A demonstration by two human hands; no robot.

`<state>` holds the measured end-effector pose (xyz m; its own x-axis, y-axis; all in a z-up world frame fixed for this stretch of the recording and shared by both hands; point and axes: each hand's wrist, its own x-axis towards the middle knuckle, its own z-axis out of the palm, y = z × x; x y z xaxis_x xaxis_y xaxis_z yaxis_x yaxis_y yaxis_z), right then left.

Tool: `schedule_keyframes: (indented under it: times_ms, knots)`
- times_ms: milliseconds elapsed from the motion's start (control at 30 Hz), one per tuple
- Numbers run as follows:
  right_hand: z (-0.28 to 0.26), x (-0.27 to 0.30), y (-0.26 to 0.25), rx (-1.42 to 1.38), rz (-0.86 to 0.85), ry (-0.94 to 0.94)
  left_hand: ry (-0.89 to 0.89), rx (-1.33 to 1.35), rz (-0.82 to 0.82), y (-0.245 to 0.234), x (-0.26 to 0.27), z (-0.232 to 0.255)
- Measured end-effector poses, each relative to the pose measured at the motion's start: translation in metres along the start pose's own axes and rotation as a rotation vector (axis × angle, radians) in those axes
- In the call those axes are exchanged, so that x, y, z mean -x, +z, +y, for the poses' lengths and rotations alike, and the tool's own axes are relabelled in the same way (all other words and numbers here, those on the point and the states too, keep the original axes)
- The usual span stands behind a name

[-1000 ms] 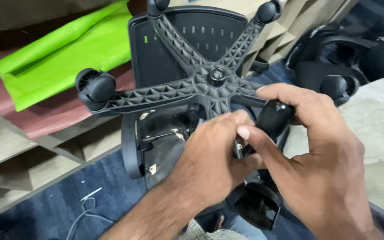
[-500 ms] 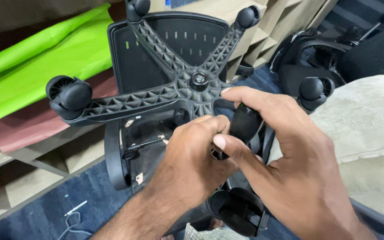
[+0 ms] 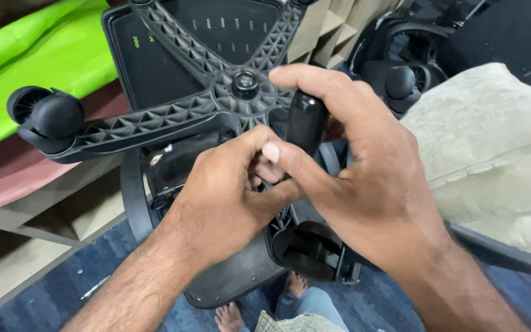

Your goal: The person uses a black-handled screwdriver to tighten a central bolt on the underside of an office chair base. They repeatedly rotate the tool to secure the bolt while holding the base steady with the other hand.

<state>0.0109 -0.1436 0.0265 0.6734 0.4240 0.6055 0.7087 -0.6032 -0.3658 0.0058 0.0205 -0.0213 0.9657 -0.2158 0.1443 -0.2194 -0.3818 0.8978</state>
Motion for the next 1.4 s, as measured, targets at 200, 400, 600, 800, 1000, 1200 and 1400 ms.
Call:
schedule_keyframes:
  times_ms: [200, 400, 600, 800, 1000, 1200, 1400]
  knots:
    - [-0.009, 0.001, -0.002, -0.186, -0.065, 0.167, -0.091, 0.104, -0.138, -0.008, 0.002, 0.000]
    - [-0.019, 0.003, 0.008, -0.277, -0.060, 0.108, 0.044, -0.003, 0.023, -0.012, 0.008, -0.003]
    - [-0.018, -0.001, 0.009, -0.040, -0.046, 0.127, 0.031, -0.083, -0.086, -0.021, 0.001, -0.002]
    - [-0.018, -0.005, 0.007, -0.167, -0.042, 0.159, -0.087, -0.146, -0.164, -0.028, -0.006, 0.004]
    - [-0.015, -0.015, -0.003, -0.209, -0.052, 0.167, 0.076, -0.022, -0.112, -0.030, -0.013, 0.007]
    - [-0.013, -0.017, 0.003, -0.180, -0.036, 0.045, 0.001, -0.067, -0.100, -0.031, -0.016, 0.011]
    - [-0.011, -0.018, 0.005, -0.189, -0.055, 0.066, -0.052, -0.058, -0.094, -0.034, -0.017, 0.013]
